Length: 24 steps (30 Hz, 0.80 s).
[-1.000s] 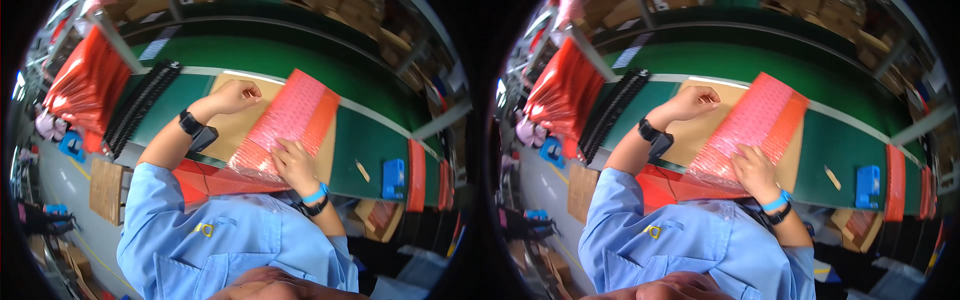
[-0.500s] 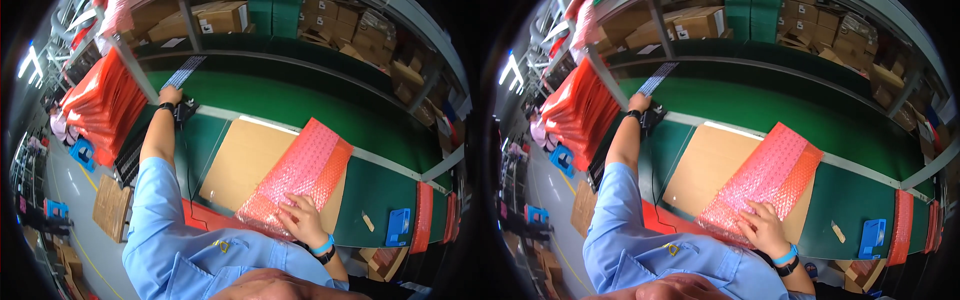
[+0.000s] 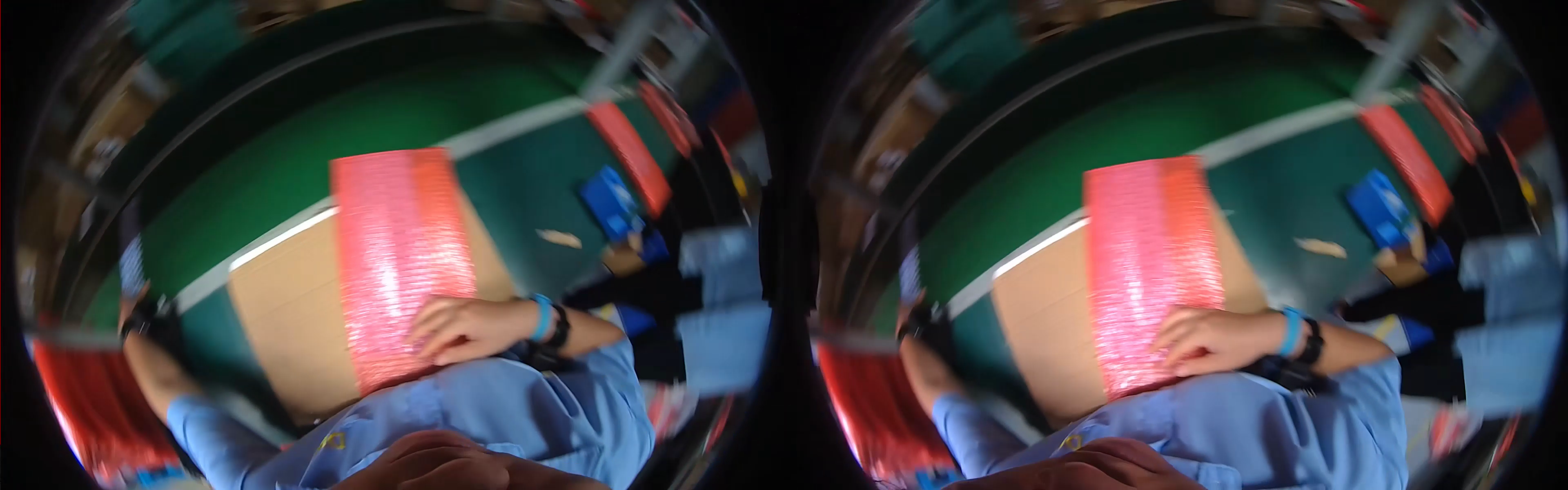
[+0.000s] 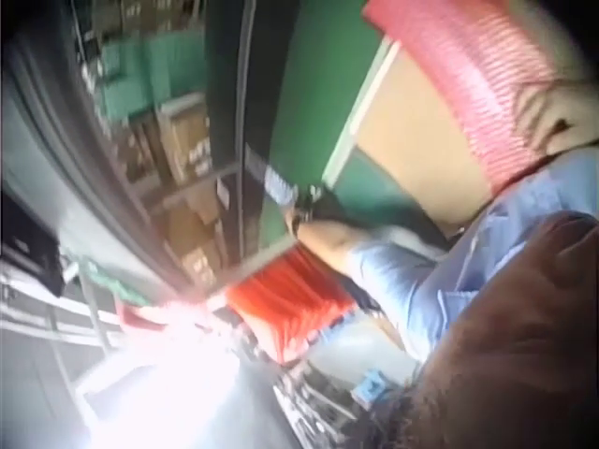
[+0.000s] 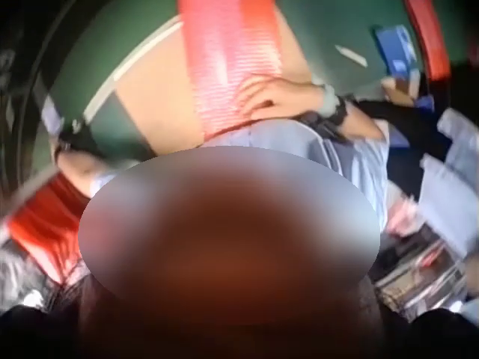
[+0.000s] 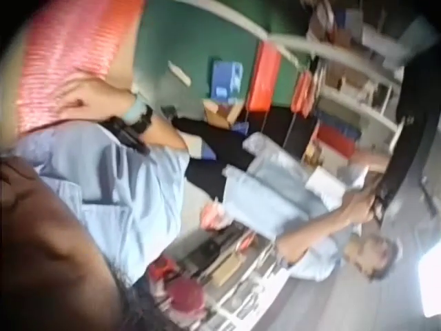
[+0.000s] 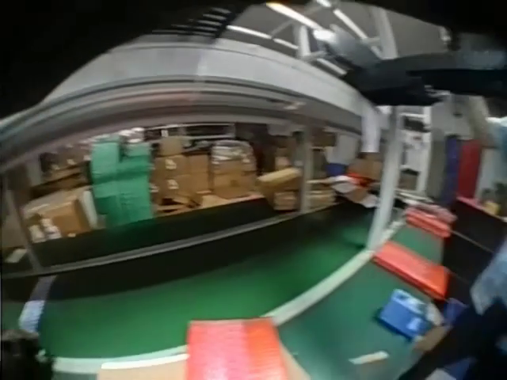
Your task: The person wraps circuit boards in red bubble wrap sleeves by stacking them together and folding the wrap over the edges, repeating the process for multiple sets.
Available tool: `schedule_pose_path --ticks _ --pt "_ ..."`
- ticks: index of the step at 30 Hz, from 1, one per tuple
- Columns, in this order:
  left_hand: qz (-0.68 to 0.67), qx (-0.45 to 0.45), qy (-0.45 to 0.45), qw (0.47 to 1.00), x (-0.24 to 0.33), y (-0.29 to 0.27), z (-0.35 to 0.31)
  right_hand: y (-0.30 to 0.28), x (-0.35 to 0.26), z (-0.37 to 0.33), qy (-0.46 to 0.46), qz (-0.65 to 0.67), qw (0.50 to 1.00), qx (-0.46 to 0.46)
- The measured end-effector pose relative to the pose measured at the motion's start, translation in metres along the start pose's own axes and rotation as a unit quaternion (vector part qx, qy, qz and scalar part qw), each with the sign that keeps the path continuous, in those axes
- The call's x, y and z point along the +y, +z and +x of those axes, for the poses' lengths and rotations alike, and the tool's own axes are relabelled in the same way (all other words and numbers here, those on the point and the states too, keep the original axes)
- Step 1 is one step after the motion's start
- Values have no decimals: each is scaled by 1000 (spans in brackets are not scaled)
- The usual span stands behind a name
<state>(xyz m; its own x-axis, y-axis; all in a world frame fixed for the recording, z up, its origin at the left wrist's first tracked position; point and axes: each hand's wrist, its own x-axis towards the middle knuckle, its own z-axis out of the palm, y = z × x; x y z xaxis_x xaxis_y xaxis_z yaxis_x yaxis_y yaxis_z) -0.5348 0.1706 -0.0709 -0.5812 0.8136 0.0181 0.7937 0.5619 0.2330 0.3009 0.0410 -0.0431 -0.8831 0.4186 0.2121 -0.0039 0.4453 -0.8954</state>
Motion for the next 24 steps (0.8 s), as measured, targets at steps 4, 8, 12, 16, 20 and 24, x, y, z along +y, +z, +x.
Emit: schedule_pose_path --ticks 4,8,12,16,20,24 --pt "-54 -14 -8 998 -5 -16 30 2 8 -16 -27 3 999 23" --pt "22 -30 -13 999 22 11 8 15 9 -6 -45 -30 998 30" --pt "105 -24 -13 994 47 4 -14 17 8 -12 -49 -40 998 11" --pt "88 -31 0 996 108 -4 -25 18 9 -13 -45 -49 998 19" --pt "-132 -61 16 989 113 -3 -17 20 8 -13 -57 -48 997 3" --pt "-389 -200 -15 899 167 -25 -64 24 13 -9 -71 -87 993 24"
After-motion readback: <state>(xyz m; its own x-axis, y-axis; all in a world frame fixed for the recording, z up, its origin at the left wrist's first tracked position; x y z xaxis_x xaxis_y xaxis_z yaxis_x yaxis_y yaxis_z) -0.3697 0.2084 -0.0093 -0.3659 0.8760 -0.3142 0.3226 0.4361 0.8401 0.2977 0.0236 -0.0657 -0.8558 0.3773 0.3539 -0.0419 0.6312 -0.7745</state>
